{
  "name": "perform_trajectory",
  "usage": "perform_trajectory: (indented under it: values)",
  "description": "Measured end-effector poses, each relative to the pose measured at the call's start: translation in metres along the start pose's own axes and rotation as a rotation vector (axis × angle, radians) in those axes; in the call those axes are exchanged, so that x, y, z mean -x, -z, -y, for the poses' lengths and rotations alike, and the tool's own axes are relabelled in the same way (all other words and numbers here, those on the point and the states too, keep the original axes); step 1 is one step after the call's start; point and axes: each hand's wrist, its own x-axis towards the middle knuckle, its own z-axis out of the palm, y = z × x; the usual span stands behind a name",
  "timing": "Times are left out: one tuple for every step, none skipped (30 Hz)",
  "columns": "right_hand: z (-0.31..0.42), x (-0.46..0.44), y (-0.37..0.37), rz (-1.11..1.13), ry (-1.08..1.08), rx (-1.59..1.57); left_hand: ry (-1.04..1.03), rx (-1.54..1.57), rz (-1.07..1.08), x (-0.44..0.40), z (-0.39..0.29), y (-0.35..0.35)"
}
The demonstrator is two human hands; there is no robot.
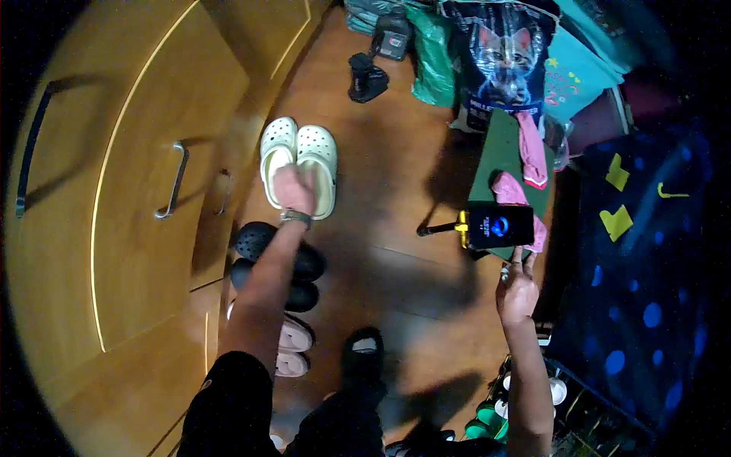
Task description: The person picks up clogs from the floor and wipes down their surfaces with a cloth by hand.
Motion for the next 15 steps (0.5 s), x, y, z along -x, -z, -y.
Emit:
perform_trajectory:
  values:
    - [0.005,-0.001,0.013,0.073,-0.031,0.026,0.047,-0.078,-0.095,-0.006,0.007,0.002]
    - [0.006,0.000,0.020,0.080,-0.031,0.008,0.128,-0.090,-0.072,-0.011,0.020,-0.010]
    - [0.007,0.004,0.027,0.092,-0.035,-0.010,0.142,-0.133,0.056,-0.022,0.030,-0.016]
    - [0.017,0.015,0.052,0.086,-0.046,-0.057,0.148,-0.178,0.187,-0.033,0.041,-0.022]
    - [0.026,0.034,0.071,0.090,-0.148,-0.087,0.147,-0.220,0.316,-0.044,0.051,-0.028]
    - [0.017,0.072,0.076,-0.063,-0.052,-0.190,0.152,-0.211,0.363,-0.046,0.052,-0.027]
    - [0.018,0.111,0.084,0.151,-0.300,-0.515,0.143,-0.152,0.338,-0.047,0.050,-0.021]
    - [0.009,0.165,0.073,0.043,-0.278,-0.701,0.118,-0.062,0.305,-0.042,0.049,-0.017]
    - [0.008,0.223,0.078,0.076,-0.447,-0.736,0.095,0.054,0.279,-0.028,0.049,-0.011]
    - [-0.009,0.290,0.057,0.222,-0.668,-1.004,0.051,0.163,0.298,-0.012,0.061,-0.014]
    - [0.006,0.339,0.046,0.088,-0.970,-1.187,0.010,0.272,0.323,0.003,0.074,-0.016]
    - [0.014,0.363,0.063,0.089,-1.229,-1.524,-0.087,0.384,0.296,0.027,0.096,-0.021]
    - [0.029,0.361,0.097,0.218,-1.384,-1.300,-0.065,0.453,0.229,0.058,0.081,0.005]
    - [0.043,0.356,0.134,0.177,-1.524,-1.426,-0.067,0.470,0.226,0.087,0.075,0.025]
    - [0.050,0.359,0.160,0.137,-1.662,-1.552,-0.029,0.748,0.243,0.116,0.066,0.045]
